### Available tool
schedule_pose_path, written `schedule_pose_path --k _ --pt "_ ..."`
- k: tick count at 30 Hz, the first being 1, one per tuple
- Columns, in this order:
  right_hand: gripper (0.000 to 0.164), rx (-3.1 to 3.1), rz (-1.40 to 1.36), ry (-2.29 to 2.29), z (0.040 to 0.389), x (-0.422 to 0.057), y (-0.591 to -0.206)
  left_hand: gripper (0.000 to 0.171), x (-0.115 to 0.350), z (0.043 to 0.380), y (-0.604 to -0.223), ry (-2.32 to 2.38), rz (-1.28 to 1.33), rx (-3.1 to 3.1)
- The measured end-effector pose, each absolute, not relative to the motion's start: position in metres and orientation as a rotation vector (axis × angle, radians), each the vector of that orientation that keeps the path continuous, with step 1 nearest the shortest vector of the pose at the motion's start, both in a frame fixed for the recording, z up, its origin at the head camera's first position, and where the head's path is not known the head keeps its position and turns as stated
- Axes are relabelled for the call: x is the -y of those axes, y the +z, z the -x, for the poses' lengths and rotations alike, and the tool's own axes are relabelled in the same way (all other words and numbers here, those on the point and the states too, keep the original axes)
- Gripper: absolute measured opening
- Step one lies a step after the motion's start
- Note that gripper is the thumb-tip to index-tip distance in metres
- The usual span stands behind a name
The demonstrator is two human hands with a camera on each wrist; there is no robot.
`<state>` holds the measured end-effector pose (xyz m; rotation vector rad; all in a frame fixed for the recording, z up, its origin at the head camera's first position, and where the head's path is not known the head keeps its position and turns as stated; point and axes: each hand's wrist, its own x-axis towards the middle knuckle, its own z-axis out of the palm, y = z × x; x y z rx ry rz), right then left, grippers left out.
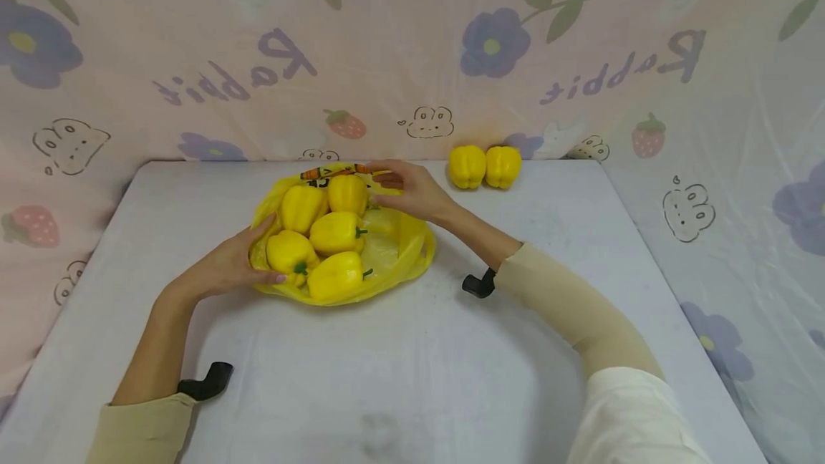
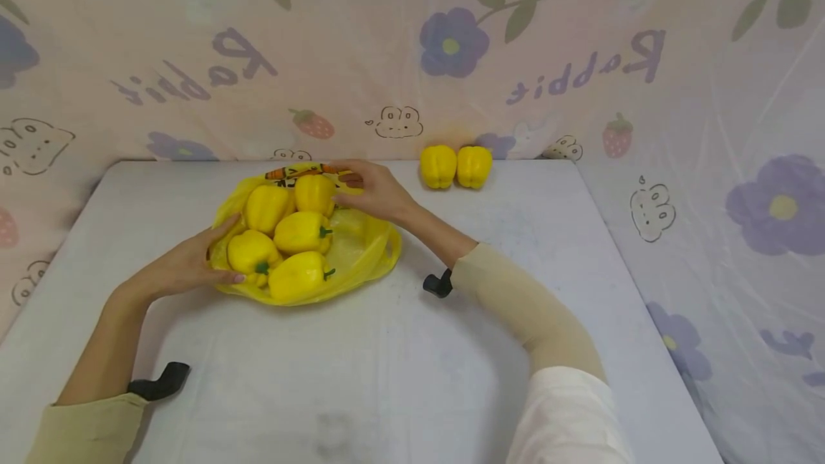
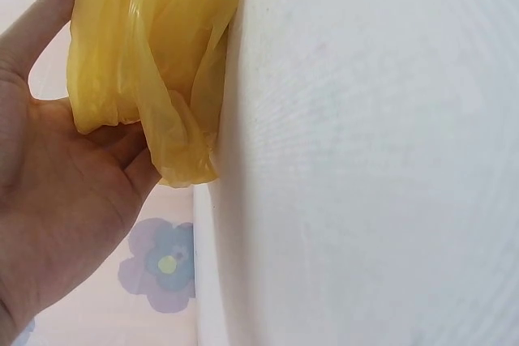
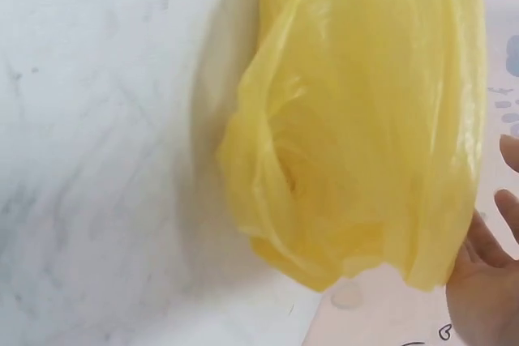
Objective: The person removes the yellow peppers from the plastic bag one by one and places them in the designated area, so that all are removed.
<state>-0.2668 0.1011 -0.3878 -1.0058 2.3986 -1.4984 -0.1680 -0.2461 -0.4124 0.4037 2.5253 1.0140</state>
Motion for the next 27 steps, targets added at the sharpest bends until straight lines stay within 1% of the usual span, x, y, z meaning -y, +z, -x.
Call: schedule_pose_path --k 10,21,27 --pt "0.055 -2.446 0.868 -1.407 0.271 -0.084 -0.391 0.118 0.247 0.168 -0.414 1.019 -0.394 -2.524" --pt "0.060 -2.590 0.738 -1.193 0.276 -0.064 -0.399 0.117 0.247 0.169 -0.413 1.034 -0.413 -2.516" --pt "0.068 -2.629 0.724 -1.046 0.278 -0.060 -0.401 0.117 0.247 0.170 -0.414 1.043 -0.419 -2.510"
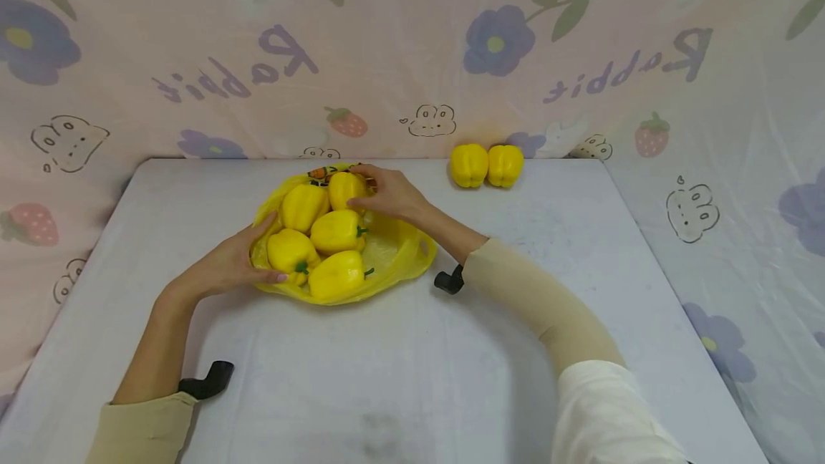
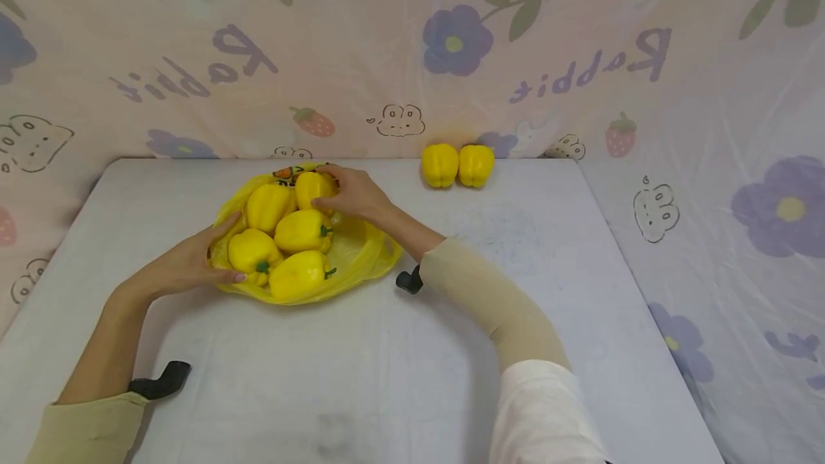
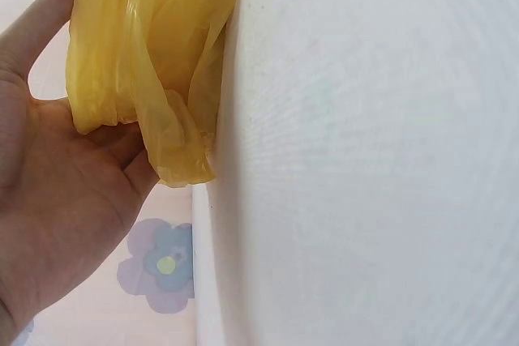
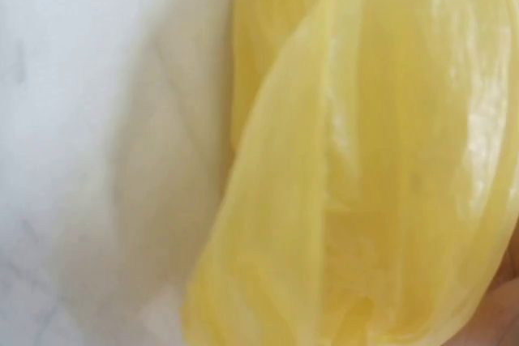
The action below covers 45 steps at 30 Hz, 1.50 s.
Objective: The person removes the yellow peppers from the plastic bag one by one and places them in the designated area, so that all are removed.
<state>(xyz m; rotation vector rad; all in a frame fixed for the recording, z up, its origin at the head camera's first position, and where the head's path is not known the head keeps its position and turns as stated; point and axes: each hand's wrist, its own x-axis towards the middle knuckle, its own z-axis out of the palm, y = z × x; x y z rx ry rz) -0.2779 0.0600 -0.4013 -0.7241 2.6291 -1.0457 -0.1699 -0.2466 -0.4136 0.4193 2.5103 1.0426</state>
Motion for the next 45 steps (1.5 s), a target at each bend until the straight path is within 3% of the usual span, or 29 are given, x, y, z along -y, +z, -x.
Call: schedule_pose_path --k 18,28,45 --pt "0.081 -2.581 0.734 -0.969 0.291 -0.055 -0.417 0.117 0.246 0.170 -0.413 1.032 -0.435 -2.524" --pt "0.075 -2.588 0.839 -0.993 0.291 -0.059 -0.420 0.118 0.245 0.171 -0.412 1.014 -0.431 -2.530" --pt "0.082 -2.590 0.848 -1.175 0.285 -0.072 -0.399 0.121 0.247 0.168 -0.413 1.012 -0.389 -2.531"
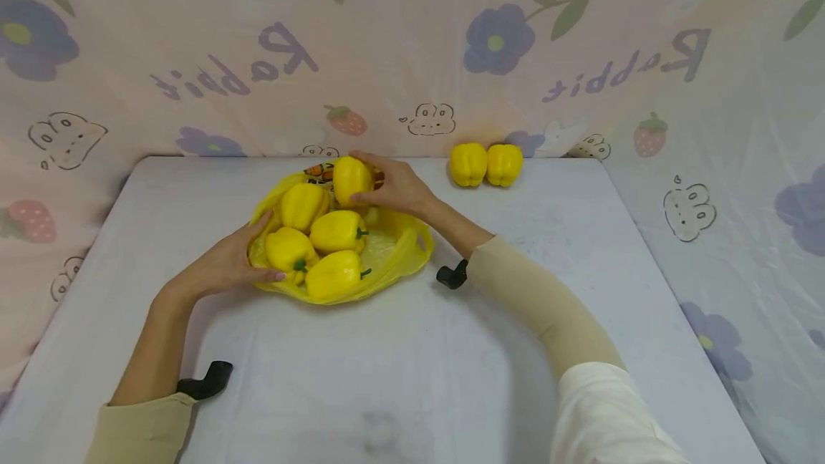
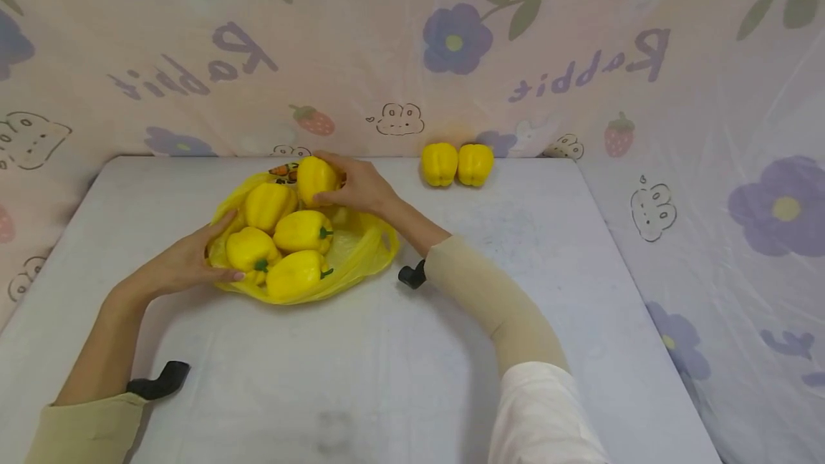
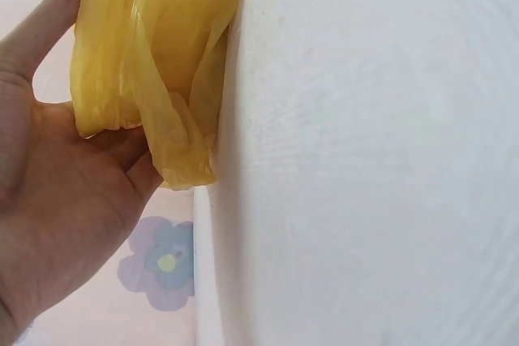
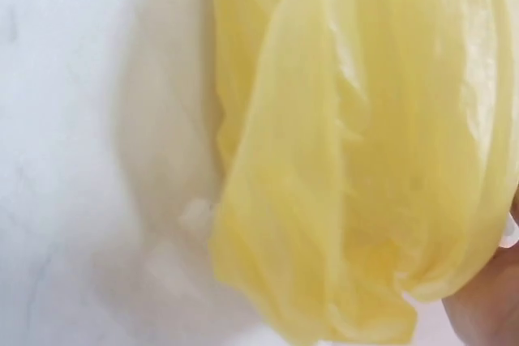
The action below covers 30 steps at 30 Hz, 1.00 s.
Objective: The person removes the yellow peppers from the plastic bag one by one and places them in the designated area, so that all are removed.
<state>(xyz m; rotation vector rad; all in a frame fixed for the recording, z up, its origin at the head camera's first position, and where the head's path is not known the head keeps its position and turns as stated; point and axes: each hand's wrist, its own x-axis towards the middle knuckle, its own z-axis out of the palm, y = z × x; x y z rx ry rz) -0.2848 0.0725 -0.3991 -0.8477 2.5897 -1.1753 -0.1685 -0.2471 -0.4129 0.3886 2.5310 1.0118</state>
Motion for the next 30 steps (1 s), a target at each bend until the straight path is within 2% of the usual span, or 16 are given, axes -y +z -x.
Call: schedule_pose_path --k 15,23,30 --pt "0.079 -2.544 0.888 -1.430 0.288 -0.098 -0.392 0.121 0.247 0.167 -0.413 1.027 -0.397 -2.526" --pt "0.075 -2.572 0.801 -1.496 0.291 -0.117 -0.393 0.123 0.248 0.168 -0.416 1.026 -0.376 -2.520" --pt "0.072 -2.610 0.767 -1.510 0.272 -0.134 -0.363 0.122 0.248 0.168 -0.416 1.027 -0.394 -2.529"
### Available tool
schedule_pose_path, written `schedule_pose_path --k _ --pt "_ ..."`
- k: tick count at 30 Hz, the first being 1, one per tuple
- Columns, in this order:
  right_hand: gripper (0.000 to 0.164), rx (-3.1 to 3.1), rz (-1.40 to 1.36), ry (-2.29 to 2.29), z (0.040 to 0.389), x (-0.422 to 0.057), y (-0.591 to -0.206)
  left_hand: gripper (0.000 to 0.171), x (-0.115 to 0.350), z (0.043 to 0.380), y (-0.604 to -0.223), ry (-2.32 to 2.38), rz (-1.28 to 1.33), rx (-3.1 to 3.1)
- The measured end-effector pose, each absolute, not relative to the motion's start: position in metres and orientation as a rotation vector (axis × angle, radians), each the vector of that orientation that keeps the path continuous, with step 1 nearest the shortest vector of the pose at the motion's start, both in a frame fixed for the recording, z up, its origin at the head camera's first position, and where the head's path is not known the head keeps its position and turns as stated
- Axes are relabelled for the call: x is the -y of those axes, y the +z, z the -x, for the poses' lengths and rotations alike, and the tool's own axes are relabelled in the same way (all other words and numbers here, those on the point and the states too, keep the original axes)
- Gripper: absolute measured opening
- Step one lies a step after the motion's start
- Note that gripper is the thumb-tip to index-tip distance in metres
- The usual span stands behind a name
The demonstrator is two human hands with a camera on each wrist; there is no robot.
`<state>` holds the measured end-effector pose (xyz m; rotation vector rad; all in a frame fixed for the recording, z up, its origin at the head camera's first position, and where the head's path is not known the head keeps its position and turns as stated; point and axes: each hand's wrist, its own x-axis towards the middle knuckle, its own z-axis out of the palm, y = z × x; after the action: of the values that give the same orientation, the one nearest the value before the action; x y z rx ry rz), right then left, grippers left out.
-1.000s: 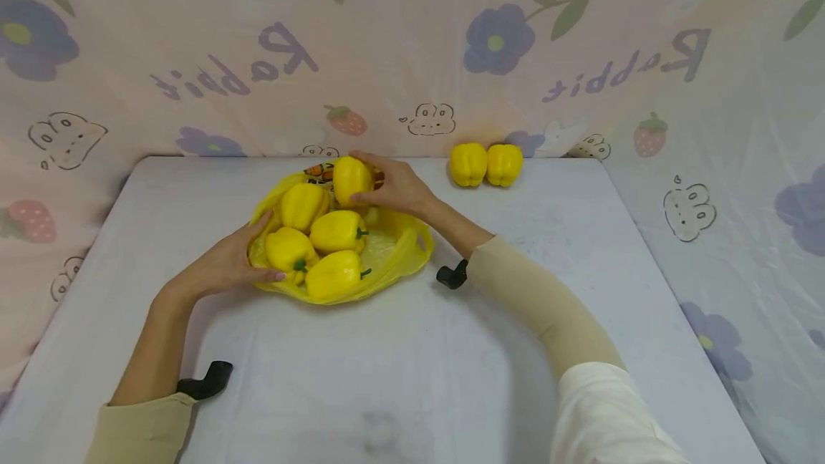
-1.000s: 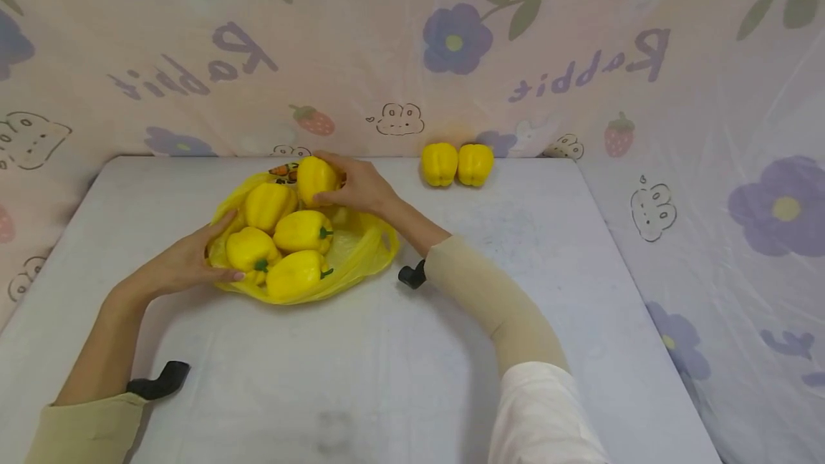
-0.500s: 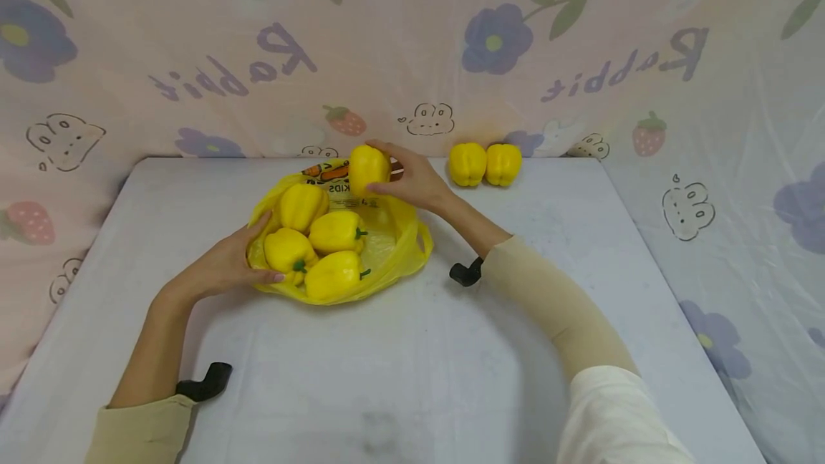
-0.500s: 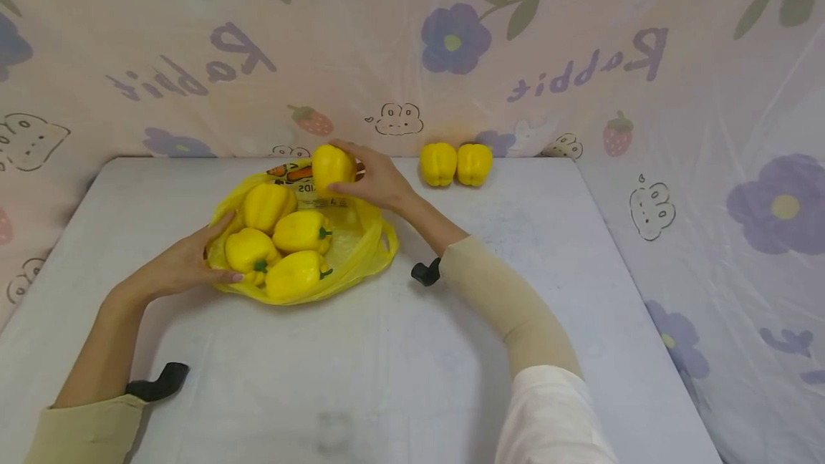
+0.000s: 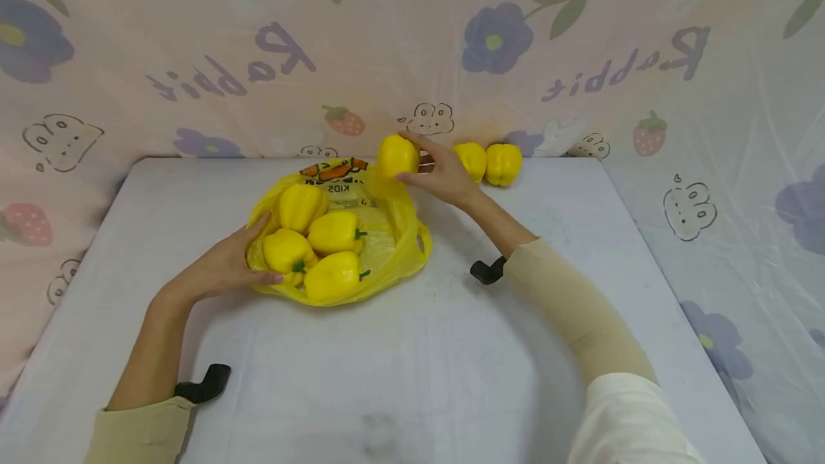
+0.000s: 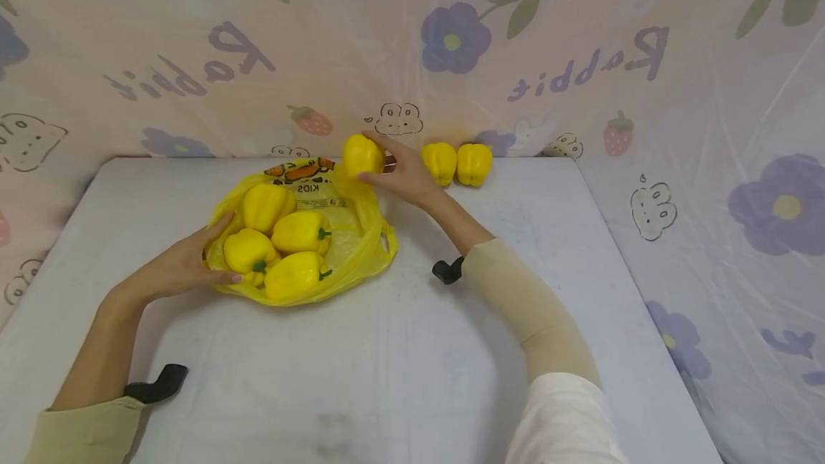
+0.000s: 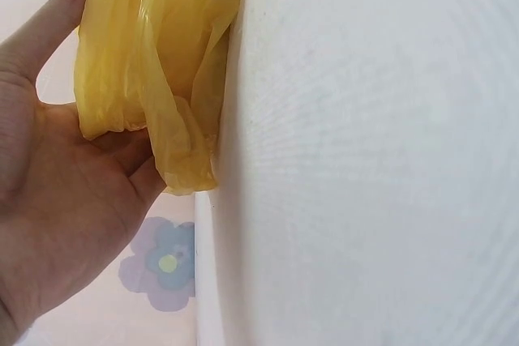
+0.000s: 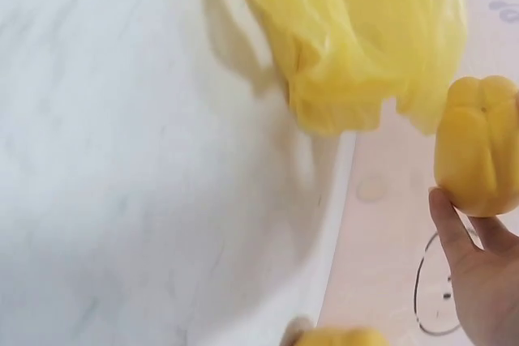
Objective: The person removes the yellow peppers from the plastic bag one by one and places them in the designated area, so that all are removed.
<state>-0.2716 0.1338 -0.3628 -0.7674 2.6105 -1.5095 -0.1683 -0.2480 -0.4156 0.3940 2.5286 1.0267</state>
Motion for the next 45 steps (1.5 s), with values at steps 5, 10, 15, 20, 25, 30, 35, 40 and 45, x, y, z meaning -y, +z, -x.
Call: schedule_pose_path --k 5,10,15,20,25,30,35,40,45 --pt "0.072 -2.650 0.774 -1.479 0.267 -0.148 -0.354 0.122 0.248 0.167 -0.415 1.032 -0.395 -2.525" --pt "0.070 -2.650 0.752 -1.497 0.266 -0.161 -0.352 0.121 0.247 0.167 -0.414 1.026 -0.395 -2.524" --pt "0.072 -2.640 0.676 -1.507 0.269 -0.176 -0.349 0.120 0.246 0.167 -0.412 1.026 -0.418 -2.530" --pt "0.072 -2.663 0.639 -1.479 0.271 -0.187 -0.342 0.120 0.246 0.166 -0.410 1.025 -0.394 -2.526" --pt "0.072 -2.691 0.593 -1.476 0.276 -0.205 -0.342 0.122 0.246 0.165 -0.412 1.046 -0.364 -2.505" --pt "0.075 -2.726 0.466 -1.474 0.287 -0.233 -0.357 0.124 0.244 0.165 -0.411 1.007 -0.369 -2.525" --pt "0.076 -2.775 0.423 -1.467 0.294 -0.258 -0.365 0.124 0.245 0.166 -0.412 0.992 -0.373 -2.526" --pt "0.076 -2.783 0.361 -1.486 0.295 -0.273 -0.364 0.123 0.245 0.166 -0.412 0.986 -0.376 -2.527" --pt "0.077 -2.769 0.311 -1.502 0.298 -0.284 -0.366 0.122 0.245 0.167 -0.412 0.992 -0.387 -2.530"
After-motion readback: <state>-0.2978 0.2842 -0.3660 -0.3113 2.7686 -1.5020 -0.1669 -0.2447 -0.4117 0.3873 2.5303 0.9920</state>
